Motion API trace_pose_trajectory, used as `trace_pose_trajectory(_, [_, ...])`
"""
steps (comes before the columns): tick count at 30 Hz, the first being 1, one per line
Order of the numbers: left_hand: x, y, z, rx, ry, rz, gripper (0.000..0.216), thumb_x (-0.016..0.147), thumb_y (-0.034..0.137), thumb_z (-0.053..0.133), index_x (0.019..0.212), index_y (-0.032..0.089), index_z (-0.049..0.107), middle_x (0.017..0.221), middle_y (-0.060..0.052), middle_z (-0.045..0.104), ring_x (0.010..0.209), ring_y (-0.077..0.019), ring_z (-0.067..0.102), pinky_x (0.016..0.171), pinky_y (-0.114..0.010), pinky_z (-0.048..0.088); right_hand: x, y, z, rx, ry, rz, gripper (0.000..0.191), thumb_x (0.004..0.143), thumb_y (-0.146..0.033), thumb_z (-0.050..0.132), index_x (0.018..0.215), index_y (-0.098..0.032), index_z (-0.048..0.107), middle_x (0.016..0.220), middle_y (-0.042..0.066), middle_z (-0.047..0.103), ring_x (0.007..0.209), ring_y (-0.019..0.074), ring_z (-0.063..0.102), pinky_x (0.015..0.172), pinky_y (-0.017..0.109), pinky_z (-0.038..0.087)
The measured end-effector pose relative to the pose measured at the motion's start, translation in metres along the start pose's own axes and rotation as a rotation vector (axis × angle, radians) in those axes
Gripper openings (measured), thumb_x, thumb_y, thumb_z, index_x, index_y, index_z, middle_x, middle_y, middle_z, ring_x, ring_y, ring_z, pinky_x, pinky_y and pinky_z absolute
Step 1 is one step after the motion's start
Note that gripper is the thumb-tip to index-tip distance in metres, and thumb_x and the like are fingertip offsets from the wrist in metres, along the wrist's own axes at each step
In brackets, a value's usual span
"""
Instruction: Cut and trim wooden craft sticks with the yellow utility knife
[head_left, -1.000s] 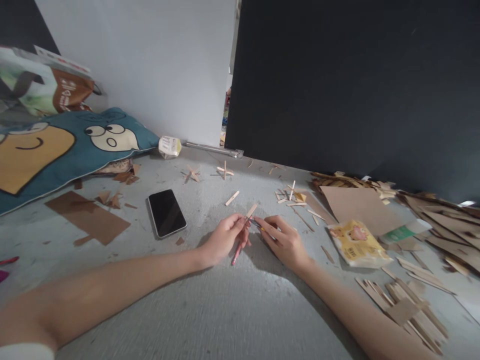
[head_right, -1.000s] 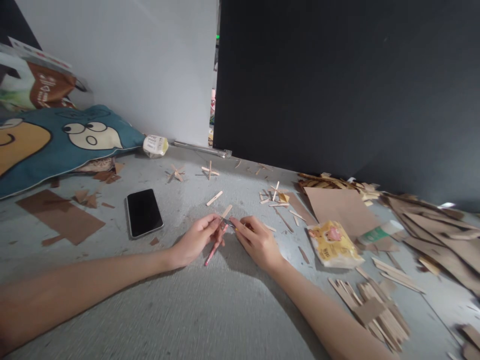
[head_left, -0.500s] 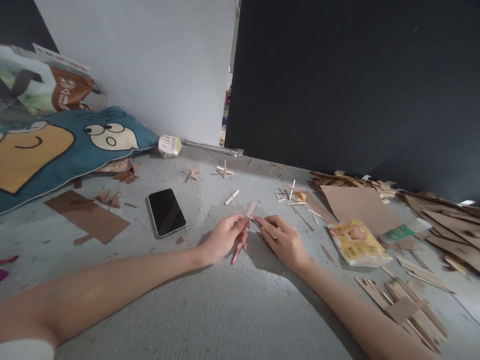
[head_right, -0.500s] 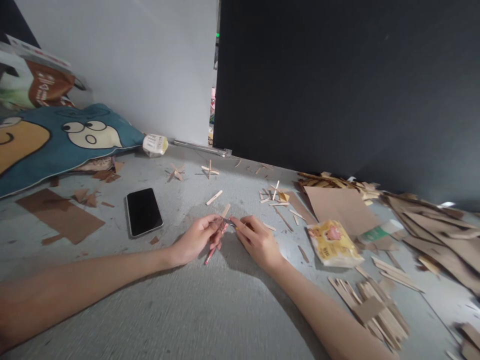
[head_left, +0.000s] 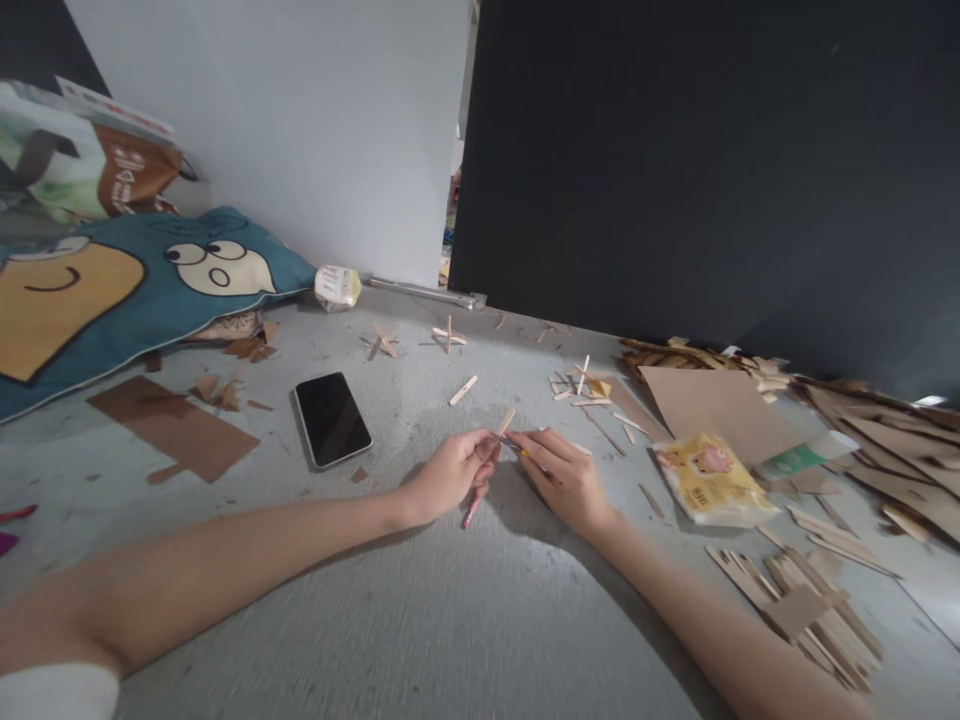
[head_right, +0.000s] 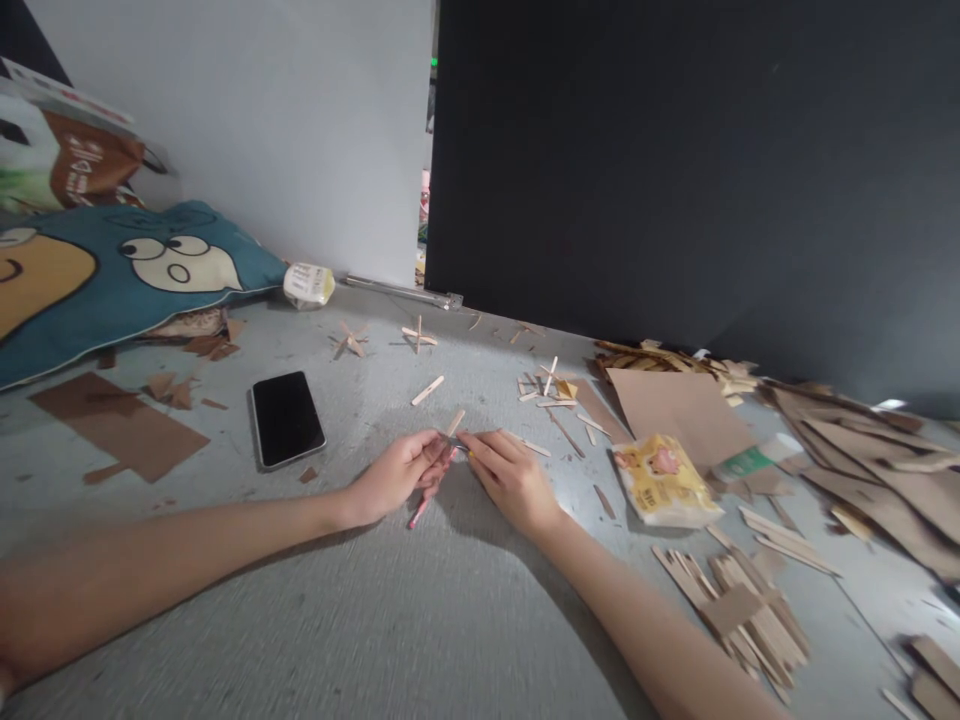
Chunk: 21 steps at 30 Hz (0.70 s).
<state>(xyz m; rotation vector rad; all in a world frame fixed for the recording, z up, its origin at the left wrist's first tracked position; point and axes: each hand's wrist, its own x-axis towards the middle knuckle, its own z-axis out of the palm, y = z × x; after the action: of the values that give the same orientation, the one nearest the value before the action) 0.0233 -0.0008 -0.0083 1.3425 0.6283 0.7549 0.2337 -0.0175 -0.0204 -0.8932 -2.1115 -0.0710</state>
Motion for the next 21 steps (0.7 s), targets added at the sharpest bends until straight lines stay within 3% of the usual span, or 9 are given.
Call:
trace_pose_trajectory(4, [0.0013,-0.0015,0.0007,-0.019,0.033,0.028,0.052,0.094,0.073,0.052,0.084,0.022,0.047,0.058,0.011,0.027,0.043,-0.0087,0.038,0.039,-0.022,0.041,0.0001,0.0019,0.0001,0.000,0.008,-0.014,0.035,0.107,-0.019,0.050,0.137,-0.026,0.067,0.104,0.010,0.076,0.087,0.0208,0.072,0.077,0.033,0.060])
trace_pose_trajectory(9, [0.0024,-0.0035,-0.0006,-0.031,0.048,0.058,0.054,0.094,0.075,0.050,0.084,0.022,0.046,0.057,0.011,0.031,0.045,-0.0090,0.038,0.045,-0.024,0.039,-0.0001,0.0026,0.0005,-0.004,0.025,-0.006,0.034,0.107,-0.019,0.050,0.136,-0.025,0.067,0.104,0.010,0.076,0.088,0.0210,0.072,0.078,0.033,0.061])
trace_pose_trajectory(17, [0.0063,-0.0038,0.0035,-0.011,0.063,-0.002,0.033,0.099,0.047,0.056,0.082,0.020,0.047,0.066,0.006,0.046,0.049,-0.0066,0.036,0.048,-0.022,0.031,0.0000,0.0014,0.0012,0.020,0.005,-0.005,0.035,0.107,-0.021,0.050,0.137,-0.026,0.067,0.103,0.010,0.076,0.088,0.0209,0.072,0.079,0.033,0.061])
trace_pose_trajectory(21, [0.0047,-0.0026,0.0048,-0.009,0.094,-0.001,0.034,0.100,0.049,0.056,0.083,0.020,0.048,0.064,0.006,0.044,0.050,-0.0074,0.038,0.049,-0.022,0.032,0.0000,0.0010,0.0013,0.041,-0.003,0.020,0.034,0.107,-0.021,0.050,0.136,-0.026,0.068,0.106,0.010,0.076,0.092,0.0213,0.072,0.081,0.033,0.060])
